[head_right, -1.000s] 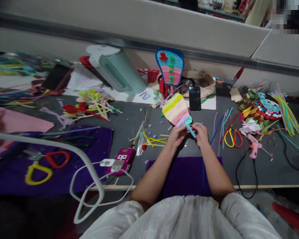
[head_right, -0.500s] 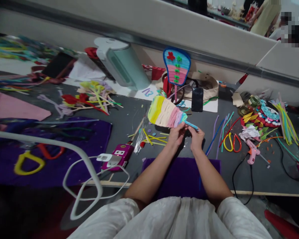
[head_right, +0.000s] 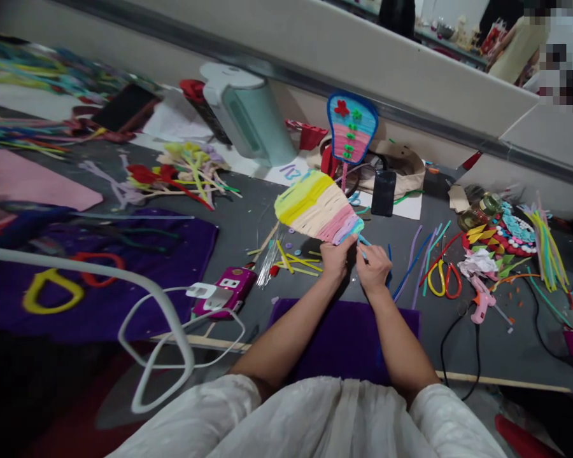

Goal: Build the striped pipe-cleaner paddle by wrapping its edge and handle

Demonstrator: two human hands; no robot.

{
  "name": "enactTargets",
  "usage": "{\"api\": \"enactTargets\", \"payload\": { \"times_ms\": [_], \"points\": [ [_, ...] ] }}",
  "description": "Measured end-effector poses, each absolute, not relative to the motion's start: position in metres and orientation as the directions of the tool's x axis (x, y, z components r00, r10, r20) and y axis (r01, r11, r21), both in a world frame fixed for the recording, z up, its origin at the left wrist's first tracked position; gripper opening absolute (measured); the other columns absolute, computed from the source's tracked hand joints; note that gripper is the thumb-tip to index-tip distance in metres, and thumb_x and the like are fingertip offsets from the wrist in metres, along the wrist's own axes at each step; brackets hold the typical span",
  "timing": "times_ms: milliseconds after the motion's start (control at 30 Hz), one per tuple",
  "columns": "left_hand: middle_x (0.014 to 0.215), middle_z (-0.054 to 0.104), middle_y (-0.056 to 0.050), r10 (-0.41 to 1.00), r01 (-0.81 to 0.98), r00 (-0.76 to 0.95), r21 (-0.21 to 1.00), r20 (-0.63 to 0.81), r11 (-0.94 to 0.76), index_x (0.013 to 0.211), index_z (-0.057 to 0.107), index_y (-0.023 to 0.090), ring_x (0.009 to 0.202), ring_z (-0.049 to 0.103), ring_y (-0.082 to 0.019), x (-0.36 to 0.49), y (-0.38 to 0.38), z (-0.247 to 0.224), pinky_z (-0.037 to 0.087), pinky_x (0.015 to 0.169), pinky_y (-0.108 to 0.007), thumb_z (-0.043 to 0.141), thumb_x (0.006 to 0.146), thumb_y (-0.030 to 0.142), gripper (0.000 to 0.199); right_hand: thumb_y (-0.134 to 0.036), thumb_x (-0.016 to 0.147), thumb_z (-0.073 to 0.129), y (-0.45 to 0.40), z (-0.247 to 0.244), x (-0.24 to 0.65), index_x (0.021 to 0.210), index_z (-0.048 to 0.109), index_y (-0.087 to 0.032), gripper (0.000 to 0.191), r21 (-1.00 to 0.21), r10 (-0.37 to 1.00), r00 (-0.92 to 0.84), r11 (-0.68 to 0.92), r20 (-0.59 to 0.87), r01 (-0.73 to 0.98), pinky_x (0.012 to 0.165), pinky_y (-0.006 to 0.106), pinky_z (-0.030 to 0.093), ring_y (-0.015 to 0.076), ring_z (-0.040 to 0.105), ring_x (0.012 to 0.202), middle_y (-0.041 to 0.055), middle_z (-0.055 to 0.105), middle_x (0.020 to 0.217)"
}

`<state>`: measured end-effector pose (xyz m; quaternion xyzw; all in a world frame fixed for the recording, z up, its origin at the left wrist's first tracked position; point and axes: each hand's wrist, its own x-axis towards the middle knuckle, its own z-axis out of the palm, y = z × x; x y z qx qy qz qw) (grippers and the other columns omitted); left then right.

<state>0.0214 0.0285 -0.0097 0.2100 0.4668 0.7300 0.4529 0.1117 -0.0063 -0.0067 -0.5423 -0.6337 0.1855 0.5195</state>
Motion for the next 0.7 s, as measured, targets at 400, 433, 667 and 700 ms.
{"api": "enactTargets", "payload": {
  "times_ms": [400, 433, 667, 700],
  "points": [
    [0.073, 0.068, -0.003, 0.973, -0.491, -0.216, 0.871, -0.077, -0.040, 0.083, 0.070, 0.012, 0.058, 0.059, -0.014, 0.020, 0.025, 0.002, 0.051, 0.057, -0.026, 0.082, 0.052, 0.022, 0.035, -0.035, 0.080, 0.061, 0.006, 0.013, 0.145, 0.077, 0.072, -0.023, 0.017, -0.850, 0.898, 0.179, 0.294, 0.402, 0.438, 0.079, 0.033, 0.044, 0.0183, 0.057, 0.077, 0.0045, 0.067, 0.079],
    [0.073, 0.068, -0.004, 0.982, -0.512, -0.165, 0.859, -0.095, -0.003, 0.083, 0.070, 0.012, 0.056, 0.058, -0.014, 0.020, 0.023, 0.005, 0.051, 0.054, -0.027, 0.083, 0.052, 0.022, 0.036, -0.035, 0.079, 0.063, 0.008, 0.013, 0.147, 0.075, 0.071, -0.022, 0.016, -0.883, 0.903, 0.210, 0.279, 0.375, 0.377, 0.076, 0.032, 0.045, 0.0175, 0.057, 0.075, 0.0039, 0.067, 0.077],
    [0.084, 0.071, -0.005, 0.982, -0.634, 0.071, 0.752, -0.173, 0.178, 0.096, 0.068, 0.014, 0.064, 0.064, -0.015, 0.017, 0.020, 0.010, 0.053, 0.054, -0.025, 0.084, 0.052, 0.022, 0.047, -0.028, 0.060, 0.073, 0.017, 0.010, 0.143, 0.066, 0.066, -0.017, 0.014, -0.945, 0.954, 0.247, -0.088, -0.172, -0.315, 0.050, 0.021, 0.038, 0.0085, 0.048, 0.049, -0.0049, 0.057, 0.053],
    [0.083, 0.071, -0.005, 0.979, -0.647, 0.079, 0.737, -0.187, 0.194, 0.096, 0.068, 0.014, 0.064, 0.063, -0.015, 0.016, 0.020, 0.009, 0.053, 0.054, -0.024, 0.084, 0.052, 0.021, 0.048, -0.028, 0.059, 0.073, 0.017, 0.010, 0.141, 0.065, 0.066, -0.017, 0.015, -0.917, 0.948, 0.217, -0.140, -0.233, -0.373, 0.046, 0.020, 0.036, 0.0075, 0.046, 0.047, -0.0050, 0.057, 0.052]
  ]
}}
